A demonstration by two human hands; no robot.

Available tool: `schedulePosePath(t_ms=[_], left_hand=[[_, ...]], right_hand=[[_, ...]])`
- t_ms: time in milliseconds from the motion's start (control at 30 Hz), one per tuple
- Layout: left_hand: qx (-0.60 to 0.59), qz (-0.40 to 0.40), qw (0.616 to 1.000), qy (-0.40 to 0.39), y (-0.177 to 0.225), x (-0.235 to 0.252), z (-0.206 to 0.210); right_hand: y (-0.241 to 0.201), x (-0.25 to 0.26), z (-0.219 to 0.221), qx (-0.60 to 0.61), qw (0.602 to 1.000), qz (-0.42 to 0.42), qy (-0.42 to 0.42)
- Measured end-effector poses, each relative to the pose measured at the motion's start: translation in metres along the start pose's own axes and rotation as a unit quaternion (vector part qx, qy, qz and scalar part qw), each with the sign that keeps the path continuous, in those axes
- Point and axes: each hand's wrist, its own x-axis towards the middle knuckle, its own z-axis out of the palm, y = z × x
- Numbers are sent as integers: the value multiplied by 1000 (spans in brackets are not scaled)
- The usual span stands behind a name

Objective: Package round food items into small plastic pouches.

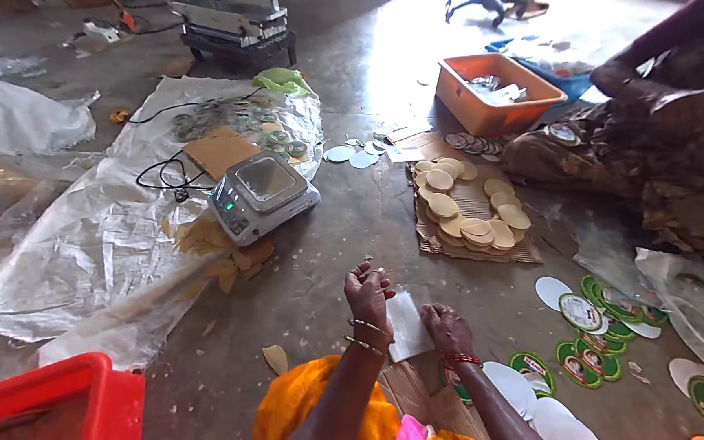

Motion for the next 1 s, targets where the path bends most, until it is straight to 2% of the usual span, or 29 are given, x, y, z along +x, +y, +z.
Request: schedulePosePath(t_ms=[67, 133, 233, 333, 400, 500, 567, 633, 700, 800, 867, 933, 1000], left_hand=[[28, 23, 999, -6, -2, 2, -2], [102, 57, 993, -31, -8, 7, -5], [249, 78, 956, -134, -13, 9, -5], [289, 79, 911, -284, -19, -4, -3], [253, 125, 901, -328, -26, -18, -1], [164, 147, 923, -315, -34, -44, -4], [96, 119, 951, -268, -43, -56, -7], [56, 80, 969, -227, -51, -66, -11], [58, 49, 974, -213, -58, -78, -19], [156, 22, 953, -258, -72, -100, -42], [258, 40, 922, -287, -82, -113, -57], [316, 156, 885, -304, -89, -124, -66], [308, 271, 839, -356, -87, -132, -59]], right_hand=[[9, -1, -1, 58, 995, -62, 51], [11, -4, -10, 187, 973, -103, 92], [-7, -30, -45, 357, 925, -113, 68], [-20, -70, -86, 389, 910, -132, 54], [-20, -92, -104, 381, 910, -151, 61], [-10, -124, -120, 435, 892, -114, 36], [3, -146, -120, 503, 862, -51, -16], [13, -163, -114, 554, 832, 4, -22], [17, -175, -112, 594, 801, 60, 41], [21, -180, -124, 614, 766, 89, 169], [25, -186, -134, 590, 775, 40, 222], [34, -191, -140, 513, 824, -77, 229], [39, -197, -144, 421, 866, -191, 188]])
